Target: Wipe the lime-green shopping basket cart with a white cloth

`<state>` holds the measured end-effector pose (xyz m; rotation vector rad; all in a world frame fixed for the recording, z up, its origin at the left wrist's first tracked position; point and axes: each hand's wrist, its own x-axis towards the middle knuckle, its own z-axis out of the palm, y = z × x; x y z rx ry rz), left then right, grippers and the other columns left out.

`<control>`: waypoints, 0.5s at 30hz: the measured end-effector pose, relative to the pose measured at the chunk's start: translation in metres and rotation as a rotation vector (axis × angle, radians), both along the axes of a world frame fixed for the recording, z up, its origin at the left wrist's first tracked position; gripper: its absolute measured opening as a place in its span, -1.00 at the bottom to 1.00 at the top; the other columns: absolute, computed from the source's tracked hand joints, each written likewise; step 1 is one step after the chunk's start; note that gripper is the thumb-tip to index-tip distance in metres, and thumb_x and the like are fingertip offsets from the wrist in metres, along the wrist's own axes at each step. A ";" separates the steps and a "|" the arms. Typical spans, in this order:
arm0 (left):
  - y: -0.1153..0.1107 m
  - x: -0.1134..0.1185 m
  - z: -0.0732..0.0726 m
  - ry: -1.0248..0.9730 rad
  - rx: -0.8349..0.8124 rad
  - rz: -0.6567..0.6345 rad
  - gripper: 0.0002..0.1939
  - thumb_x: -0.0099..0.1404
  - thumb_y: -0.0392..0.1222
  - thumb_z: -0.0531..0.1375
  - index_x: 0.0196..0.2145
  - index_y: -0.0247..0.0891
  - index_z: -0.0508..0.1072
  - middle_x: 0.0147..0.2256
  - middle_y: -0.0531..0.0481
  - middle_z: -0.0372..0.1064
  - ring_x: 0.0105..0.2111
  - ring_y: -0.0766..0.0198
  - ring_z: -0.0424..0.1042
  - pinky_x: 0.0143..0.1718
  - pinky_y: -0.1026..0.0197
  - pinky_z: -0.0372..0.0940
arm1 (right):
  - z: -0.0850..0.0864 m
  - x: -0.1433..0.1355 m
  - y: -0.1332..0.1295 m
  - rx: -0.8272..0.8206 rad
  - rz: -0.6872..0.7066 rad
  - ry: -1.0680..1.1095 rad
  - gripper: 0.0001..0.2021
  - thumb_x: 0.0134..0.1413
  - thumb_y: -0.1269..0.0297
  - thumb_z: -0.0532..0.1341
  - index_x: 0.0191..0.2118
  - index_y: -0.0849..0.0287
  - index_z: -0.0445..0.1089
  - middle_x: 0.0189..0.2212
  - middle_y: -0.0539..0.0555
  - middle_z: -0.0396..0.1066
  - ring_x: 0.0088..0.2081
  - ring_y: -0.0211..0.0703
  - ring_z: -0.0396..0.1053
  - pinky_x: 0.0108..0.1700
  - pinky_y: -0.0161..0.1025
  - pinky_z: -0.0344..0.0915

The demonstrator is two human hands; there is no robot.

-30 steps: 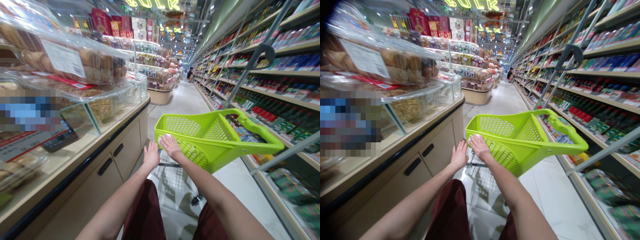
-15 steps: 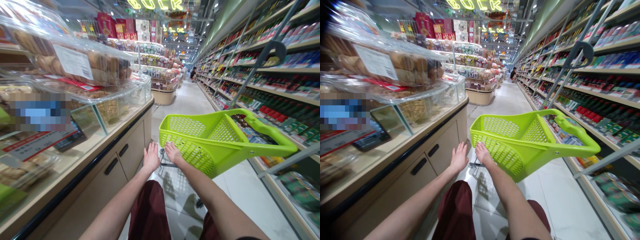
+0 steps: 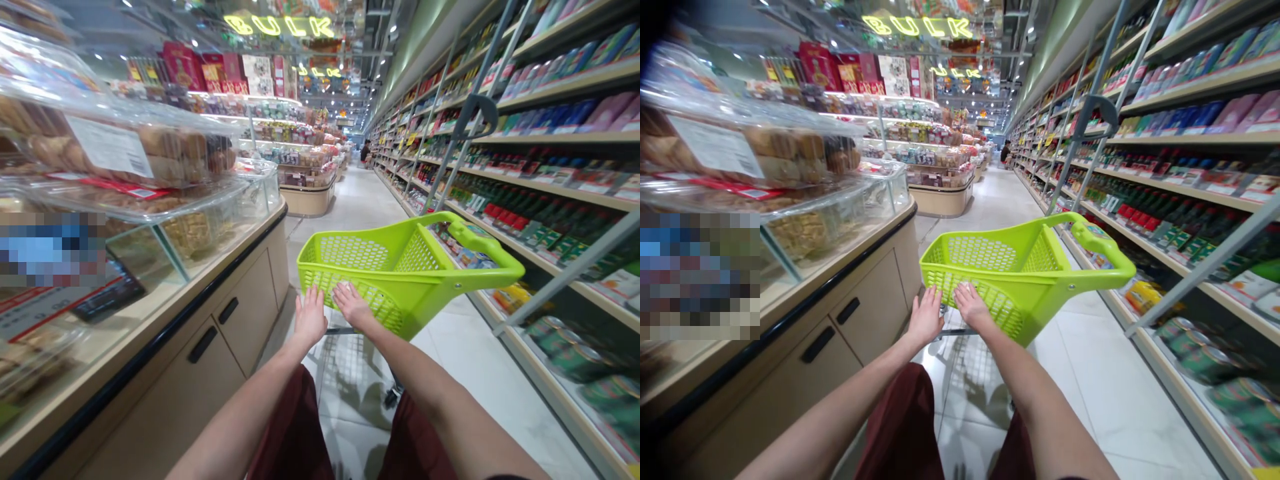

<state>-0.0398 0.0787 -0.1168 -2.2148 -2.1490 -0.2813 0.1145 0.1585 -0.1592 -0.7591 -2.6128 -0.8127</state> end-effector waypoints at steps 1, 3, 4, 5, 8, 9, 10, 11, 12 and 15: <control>0.000 0.003 0.000 0.007 -0.003 -0.005 -0.31 0.07 -0.26 0.04 0.17 -0.37 -0.03 0.23 -0.19 -0.23 0.22 0.10 -0.24 0.17 -0.06 -0.22 | -0.002 0.004 -0.004 0.001 0.004 0.003 -0.71 0.14 0.37 0.02 -0.04 0.29 0.30 0.04 0.18 0.25 0.15 0.03 0.03 0.13 0.09 0.00; 0.000 0.008 0.002 0.013 -0.005 -0.010 -0.32 0.07 -0.27 0.04 0.17 -0.36 -0.03 0.23 -0.18 -0.23 0.22 0.10 -0.24 0.17 -0.06 -0.22 | 0.007 0.009 -0.009 0.008 0.013 0.026 -0.70 0.15 0.36 0.02 -0.02 0.27 0.28 0.06 0.16 0.22 0.17 0.03 -0.01 0.14 0.09 -0.02; 0.001 0.011 0.004 0.012 -0.004 -0.011 -0.31 0.07 -0.27 0.04 0.17 -0.36 -0.03 0.23 -0.18 -0.24 0.22 0.10 -0.25 0.17 -0.06 -0.23 | 0.016 0.011 -0.010 0.014 0.008 0.050 -0.69 0.15 0.36 0.02 0.01 0.25 0.26 0.09 0.15 0.17 0.18 0.03 -0.05 0.15 0.10 -0.05; 0.002 0.014 0.005 0.010 -0.001 -0.011 -0.31 0.07 -0.28 0.04 0.17 -0.37 -0.03 0.23 -0.18 -0.24 0.22 0.10 -0.24 0.17 -0.07 -0.23 | 0.027 0.012 -0.009 0.022 -0.007 0.080 -0.67 0.15 0.37 0.01 0.04 0.23 0.23 0.12 0.14 0.13 0.20 0.03 -0.10 0.16 0.11 -0.08; 0.005 0.025 0.010 0.003 0.022 -0.025 -0.30 0.06 -0.29 0.04 0.17 -0.38 -0.04 0.23 -0.19 -0.25 0.22 0.10 -0.25 0.17 -0.07 -0.23 | 0.054 0.017 -0.004 0.038 -0.087 0.150 -0.62 0.14 0.41 0.00 0.10 0.22 0.15 0.17 0.14 0.03 0.22 0.04 -0.19 0.17 0.14 -0.16; 0.004 0.029 0.011 0.004 0.030 -0.037 -0.30 0.06 -0.29 0.03 0.17 -0.38 -0.03 0.23 -0.18 -0.25 0.22 0.10 -0.25 0.17 -0.07 -0.23 | 0.057 0.020 -0.003 0.035 -0.109 0.152 -0.62 0.14 0.42 0.00 0.10 0.22 0.15 0.17 0.15 0.02 0.22 0.03 -0.19 0.17 0.15 -0.16; 0.004 0.032 0.011 0.005 0.038 -0.050 -0.31 0.06 -0.29 0.03 0.17 -0.38 -0.03 0.23 -0.18 -0.25 0.22 0.10 -0.25 0.17 -0.07 -0.23 | 0.056 0.024 -0.002 0.028 -0.119 0.141 -0.62 0.13 0.43 0.00 0.10 0.22 0.15 0.17 0.15 0.03 0.22 0.03 -0.18 0.17 0.15 -0.16; 0.002 0.035 0.012 0.006 0.044 -0.065 -0.31 0.06 -0.29 0.03 0.17 -0.38 -0.03 0.23 -0.17 -0.24 0.22 0.11 -0.25 0.17 -0.07 -0.23 | 0.051 0.029 -0.003 0.018 -0.122 0.122 -0.62 0.13 0.43 0.01 0.09 0.23 0.16 0.16 0.16 0.05 0.22 0.03 -0.16 0.17 0.15 -0.15; 0.001 0.037 0.012 0.006 0.046 -0.079 -0.31 0.06 -0.28 0.03 0.17 -0.37 -0.03 0.23 -0.17 -0.24 0.22 0.11 -0.25 0.17 -0.07 -0.23 | 0.043 0.034 -0.005 0.008 -0.121 0.099 -0.63 0.13 0.42 0.02 0.07 0.23 0.18 0.15 0.17 0.07 0.21 0.03 -0.13 0.16 0.15 -0.13; -0.005 0.041 0.012 0.003 0.046 -0.106 -0.31 0.06 -0.26 0.03 0.17 -0.38 -0.03 0.23 -0.17 -0.23 0.22 0.10 -0.23 0.17 -0.08 -0.23 | 0.018 0.050 -0.017 -0.009 -0.121 0.050 -0.68 0.13 0.42 0.03 0.02 0.24 0.24 0.10 0.17 0.16 0.18 0.02 -0.05 0.15 0.12 -0.07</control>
